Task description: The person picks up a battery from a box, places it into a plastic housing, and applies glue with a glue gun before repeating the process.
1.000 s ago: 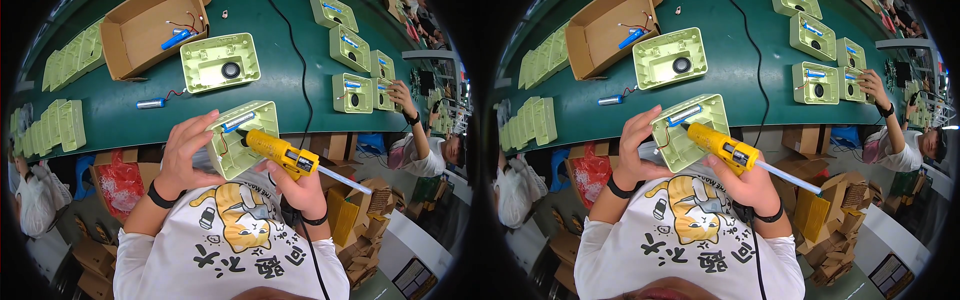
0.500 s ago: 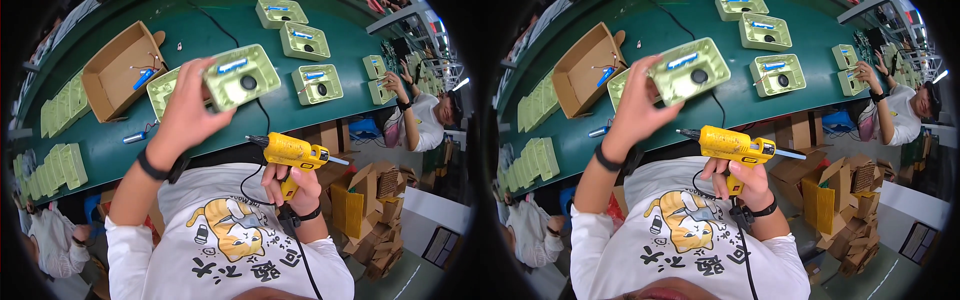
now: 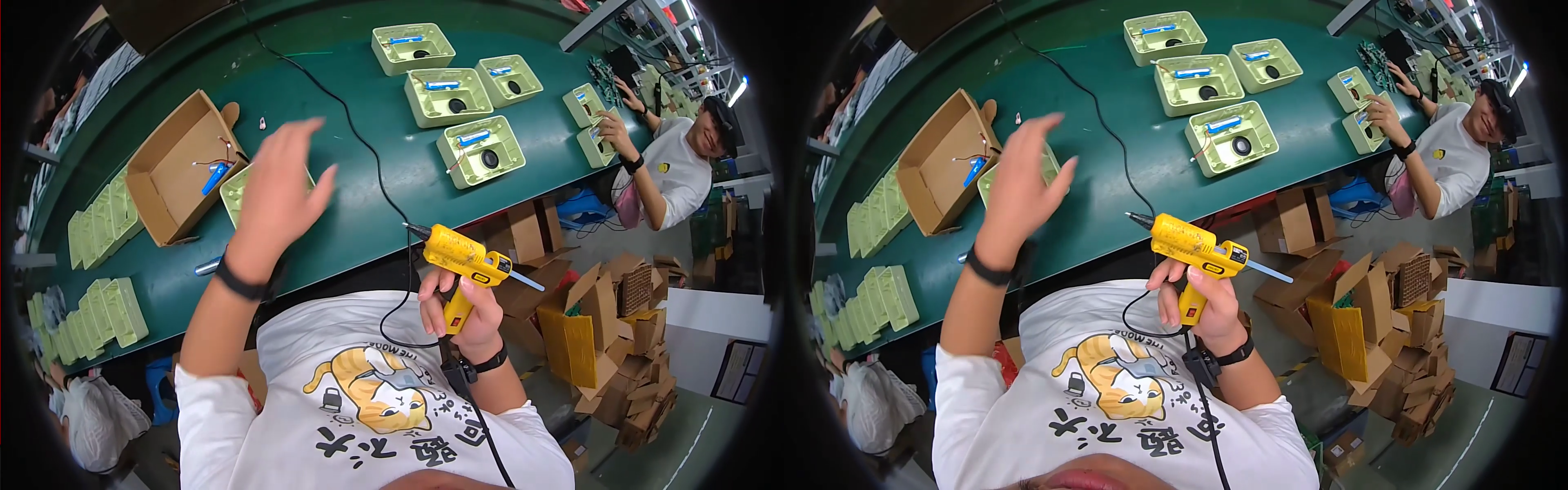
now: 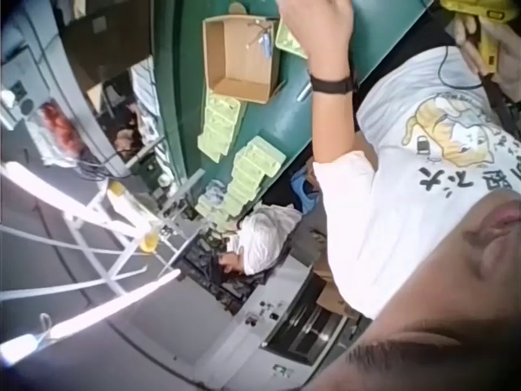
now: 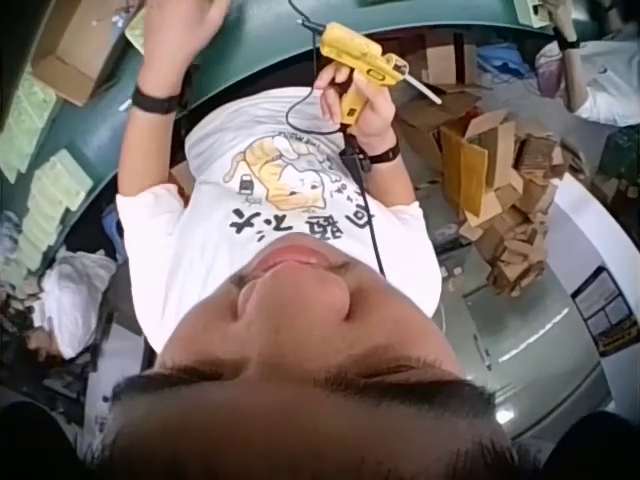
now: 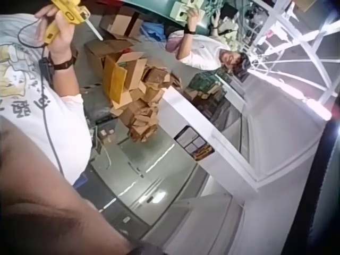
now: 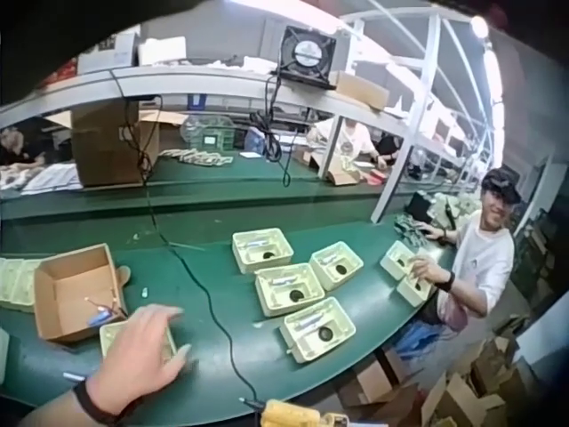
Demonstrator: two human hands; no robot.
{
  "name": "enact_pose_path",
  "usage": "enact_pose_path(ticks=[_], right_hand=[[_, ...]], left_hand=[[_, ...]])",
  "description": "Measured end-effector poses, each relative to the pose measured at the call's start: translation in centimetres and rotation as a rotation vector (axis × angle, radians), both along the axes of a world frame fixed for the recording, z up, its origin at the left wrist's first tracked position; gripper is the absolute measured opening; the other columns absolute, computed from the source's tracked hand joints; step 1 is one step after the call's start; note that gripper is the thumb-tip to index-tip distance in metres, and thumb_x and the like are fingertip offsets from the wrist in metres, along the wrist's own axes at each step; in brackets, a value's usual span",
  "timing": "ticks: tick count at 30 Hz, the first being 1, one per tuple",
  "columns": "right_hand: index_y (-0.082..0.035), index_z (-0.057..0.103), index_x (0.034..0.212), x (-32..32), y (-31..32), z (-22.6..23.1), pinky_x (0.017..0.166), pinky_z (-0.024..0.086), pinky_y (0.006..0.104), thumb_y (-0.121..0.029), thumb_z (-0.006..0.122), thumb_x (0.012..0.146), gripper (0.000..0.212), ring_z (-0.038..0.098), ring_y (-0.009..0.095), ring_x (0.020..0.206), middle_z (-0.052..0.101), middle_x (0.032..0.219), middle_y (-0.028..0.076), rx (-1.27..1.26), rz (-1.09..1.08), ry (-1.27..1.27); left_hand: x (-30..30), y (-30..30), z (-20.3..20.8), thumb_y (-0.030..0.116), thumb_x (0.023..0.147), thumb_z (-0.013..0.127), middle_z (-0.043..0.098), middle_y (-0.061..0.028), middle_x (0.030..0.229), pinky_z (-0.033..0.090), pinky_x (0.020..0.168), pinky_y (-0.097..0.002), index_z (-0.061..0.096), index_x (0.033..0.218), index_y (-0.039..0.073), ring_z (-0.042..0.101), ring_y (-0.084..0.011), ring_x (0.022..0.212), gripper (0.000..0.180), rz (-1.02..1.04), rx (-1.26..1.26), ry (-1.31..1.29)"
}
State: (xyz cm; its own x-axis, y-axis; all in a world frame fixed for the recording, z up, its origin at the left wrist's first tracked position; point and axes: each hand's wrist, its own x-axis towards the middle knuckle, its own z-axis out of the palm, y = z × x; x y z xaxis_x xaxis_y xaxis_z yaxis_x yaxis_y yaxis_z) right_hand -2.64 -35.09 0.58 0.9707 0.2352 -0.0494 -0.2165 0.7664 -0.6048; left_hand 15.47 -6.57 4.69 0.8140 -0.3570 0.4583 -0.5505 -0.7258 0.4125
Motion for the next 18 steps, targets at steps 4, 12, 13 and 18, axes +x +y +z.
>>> enact_pose_path(ticks=[4, 12, 13, 18], right_hand=[[-0.003, 0.063, 0.114, 1.7, 1.3, -0.4, 0.057, 0.061, 0.0373, -0.029, 0.06, 0.112, 0.027, 0.066, 0.021, 0.056, 0.075, 0.117, 0.027, -0.058, -0.003, 0.02], [-0.001, 0.069, 0.132, 4.8, 5.9, 1.1, 0.062, 0.062, 0.0314, -0.024, 0.066, 0.114, 0.03, 0.072, 0.015, 0.072, 0.076, 0.121, 0.016, -0.42, 0.181, 0.033], [-0.001, 0.07, 0.135, 5.0, 6.4, 1.3, 0.063, 0.062, 0.0298, -0.023, 0.069, 0.114, 0.031, 0.072, 0.013, 0.074, 0.077, 0.12, 0.014, -0.476, 0.232, 0.043], [-0.001, 0.073, 0.139, 5.7, 7.9, 3.3, 0.071, 0.06, 0.0311, -0.026, 0.076, 0.112, 0.037, 0.069, 0.012, 0.079, 0.079, 0.11, 0.003, -0.866, 0.295, 0.019]], left_hand=[[-6.8, 4.8, -1.8, 0.011, 0.088, 0.087, 0.069, -0.0124, 0.118, 0.049, 0.104, -0.0484, 0.075, 0.131, 0.006, 0.066, -0.0348, 0.111, 0.045, 0.147, 0.251, -0.035], [-14.8, 5.2, -3.4, 0.0, 0.091, 0.083, 0.071, -0.0105, 0.102, 0.05, 0.1, -0.0458, 0.081, 0.118, 0.006, 0.067, -0.0343, 0.101, 0.028, 0.056, 0.088, 0.079], [-15.5, 5.1, -3.6, -0.002, 0.091, 0.082, 0.072, -0.011, 0.103, 0.051, 0.099, -0.0459, 0.081, 0.117, 0.006, 0.067, -0.0347, 0.101, 0.028, 0.029, 0.033, 0.088], [-15.9, 7.8, -3.5, -0.005, 0.091, 0.077, 0.075, -0.0125, 0.111, 0.053, 0.092, -0.0468, 0.082, 0.121, 0.005, 0.069, -0.035, 0.103, 0.032, 0.135, -0.154, -0.041]])
